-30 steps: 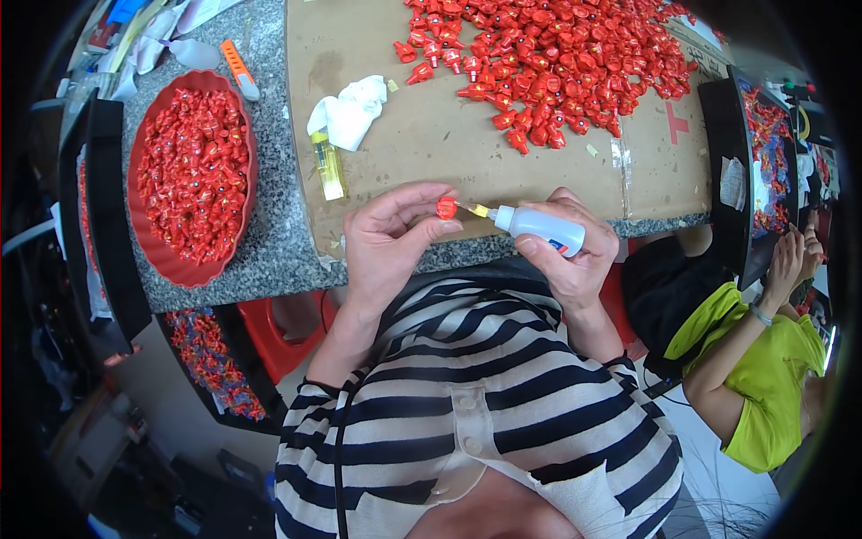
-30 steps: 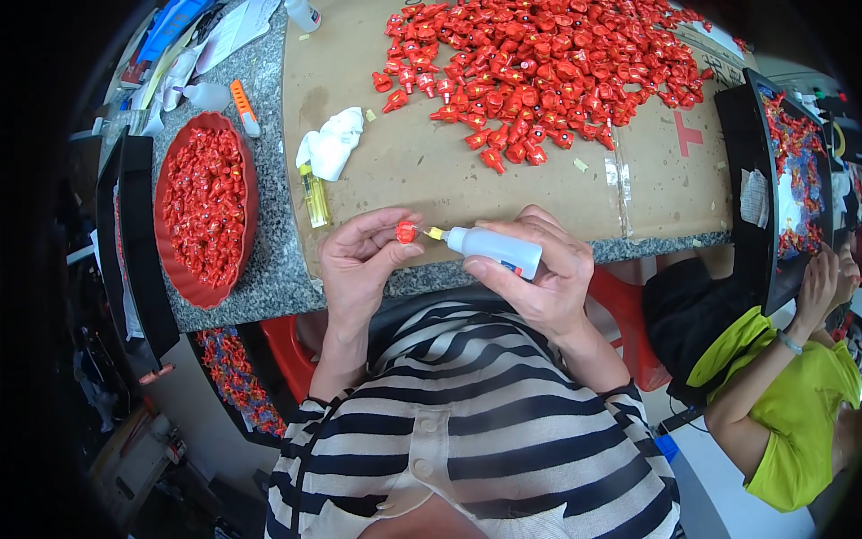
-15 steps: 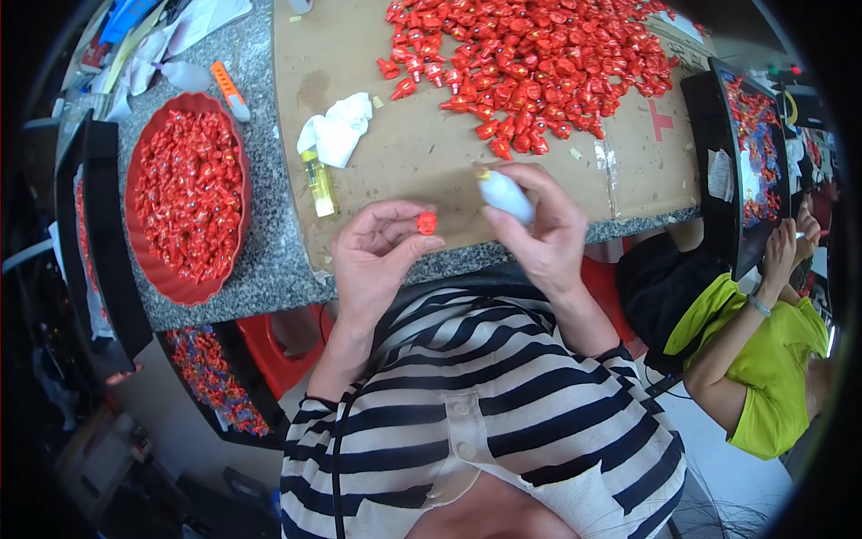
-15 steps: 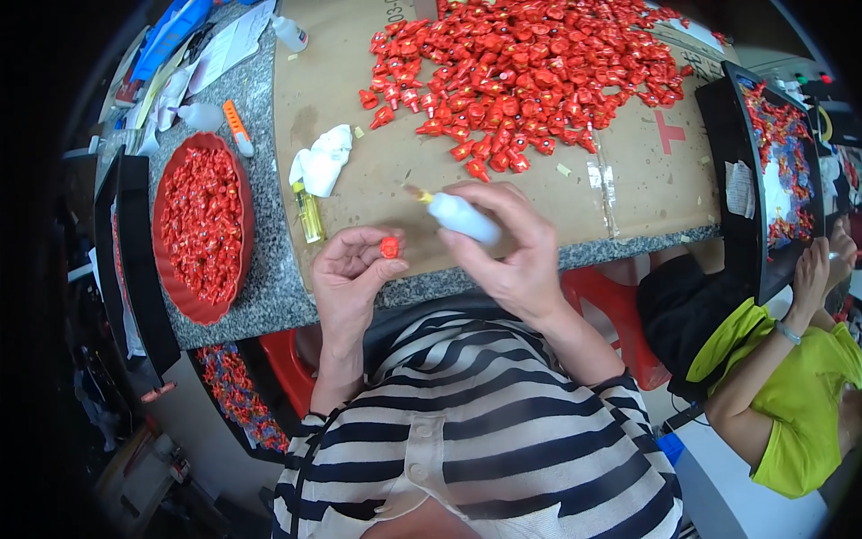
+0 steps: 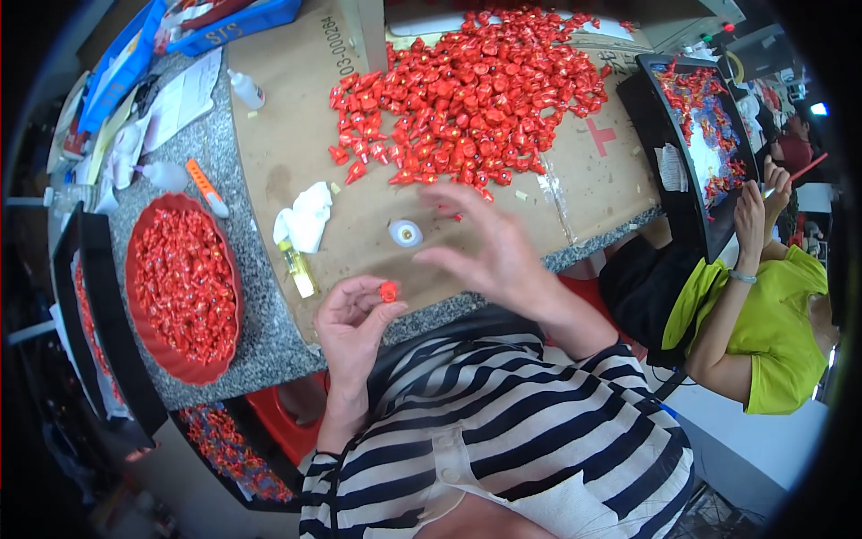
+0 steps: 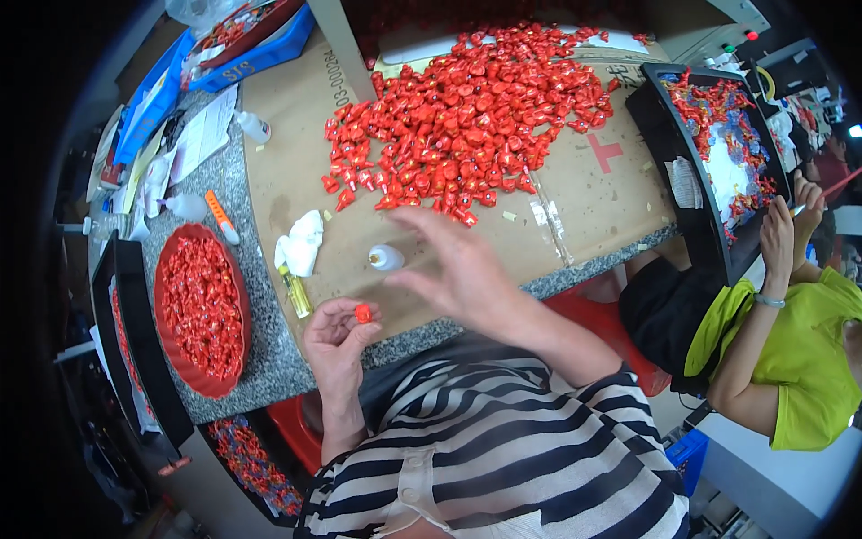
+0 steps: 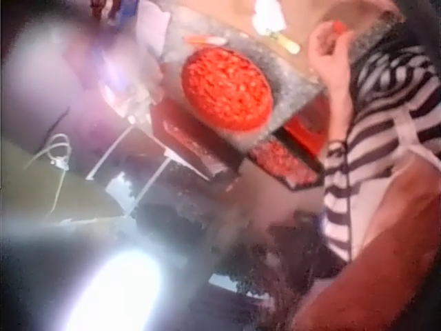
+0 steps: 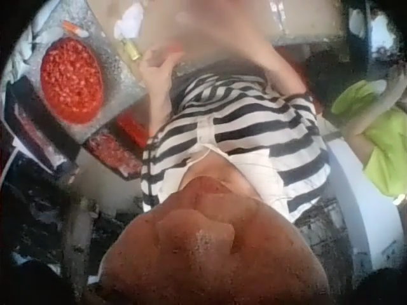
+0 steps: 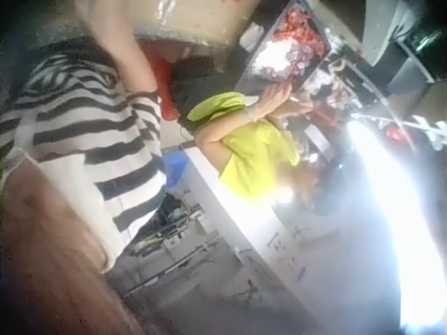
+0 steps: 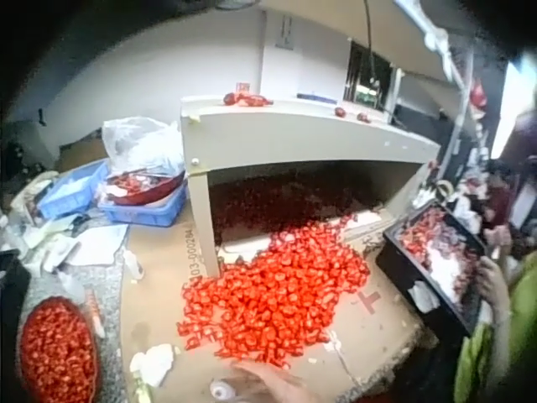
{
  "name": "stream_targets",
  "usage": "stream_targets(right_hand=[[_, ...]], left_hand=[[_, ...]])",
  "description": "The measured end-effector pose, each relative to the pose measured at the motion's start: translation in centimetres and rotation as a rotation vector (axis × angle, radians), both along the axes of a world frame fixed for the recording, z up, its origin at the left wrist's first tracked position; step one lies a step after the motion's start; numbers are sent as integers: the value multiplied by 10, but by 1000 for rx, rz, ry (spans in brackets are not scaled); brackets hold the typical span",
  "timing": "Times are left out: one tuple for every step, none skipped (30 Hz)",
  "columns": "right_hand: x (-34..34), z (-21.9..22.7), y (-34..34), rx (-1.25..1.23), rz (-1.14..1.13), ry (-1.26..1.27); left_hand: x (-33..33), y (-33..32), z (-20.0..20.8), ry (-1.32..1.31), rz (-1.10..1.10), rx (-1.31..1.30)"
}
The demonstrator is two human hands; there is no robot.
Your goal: The person assembles plastic toy pieces by applying glue to the components with a glue bottle and pressing the parts together by hand.
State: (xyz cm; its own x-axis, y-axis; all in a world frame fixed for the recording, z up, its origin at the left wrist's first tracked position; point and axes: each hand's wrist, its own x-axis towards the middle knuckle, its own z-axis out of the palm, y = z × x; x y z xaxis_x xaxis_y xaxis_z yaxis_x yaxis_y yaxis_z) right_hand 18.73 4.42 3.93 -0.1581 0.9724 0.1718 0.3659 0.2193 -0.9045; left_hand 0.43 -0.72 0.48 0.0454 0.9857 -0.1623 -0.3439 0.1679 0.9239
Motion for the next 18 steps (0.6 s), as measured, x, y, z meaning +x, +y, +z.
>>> stream_targets(right_hand=[[12,7,10,71,-31,-78],[23,16,26,139,-65,-156],[32,28,46,101,-125,-221],[41,34,73,62,-179,-283],[58,22,108,385,-233,-379],[70,24,136,353,-294,-435],[82,19,167,302,-315,-506],[89,20,189,122,-354,-499],[99,16,209,117,-291,-544],[106,12,223,112,-225,-587],[103,11,230,110,-217,-583],[101,10,236,55,-155,-629],[101,10,240,0,-94,-675],[95,19,237,-86,-66,-674],[95,16,237,-89,-63,-672],[98,12,238,21,-69,-659],[97,14,236,134,-73,-645],[99,17,230,96,-60,-620]], left_hand=[[-2,0,-2,5,11,5],[-3,0,-3,10,4,-1],[-3,1,-3,8,-1,3],[-4,0,-3,5,-11,5],[-3,0,-1,0,-28,9],[-2,1,-1,-2,-37,11],[-1,2,-1,-11,-34,14],[-1,3,-1,-24,-36,17],[0,4,-1,-24,-44,19],[0,5,-1,-13,-52,14],[-1,4,-2,2,-48,4],[-2,5,-2,5,-43,1],[-1,6,-3,1,-45,9],[-2,6,-4,-4,-45,14],[-2,6,-4,-2,-43,10],[-2,6,-3,4,-42,14],[-2,7,-3,10,-38,19],[-2,7,-4,10,-37,18]])
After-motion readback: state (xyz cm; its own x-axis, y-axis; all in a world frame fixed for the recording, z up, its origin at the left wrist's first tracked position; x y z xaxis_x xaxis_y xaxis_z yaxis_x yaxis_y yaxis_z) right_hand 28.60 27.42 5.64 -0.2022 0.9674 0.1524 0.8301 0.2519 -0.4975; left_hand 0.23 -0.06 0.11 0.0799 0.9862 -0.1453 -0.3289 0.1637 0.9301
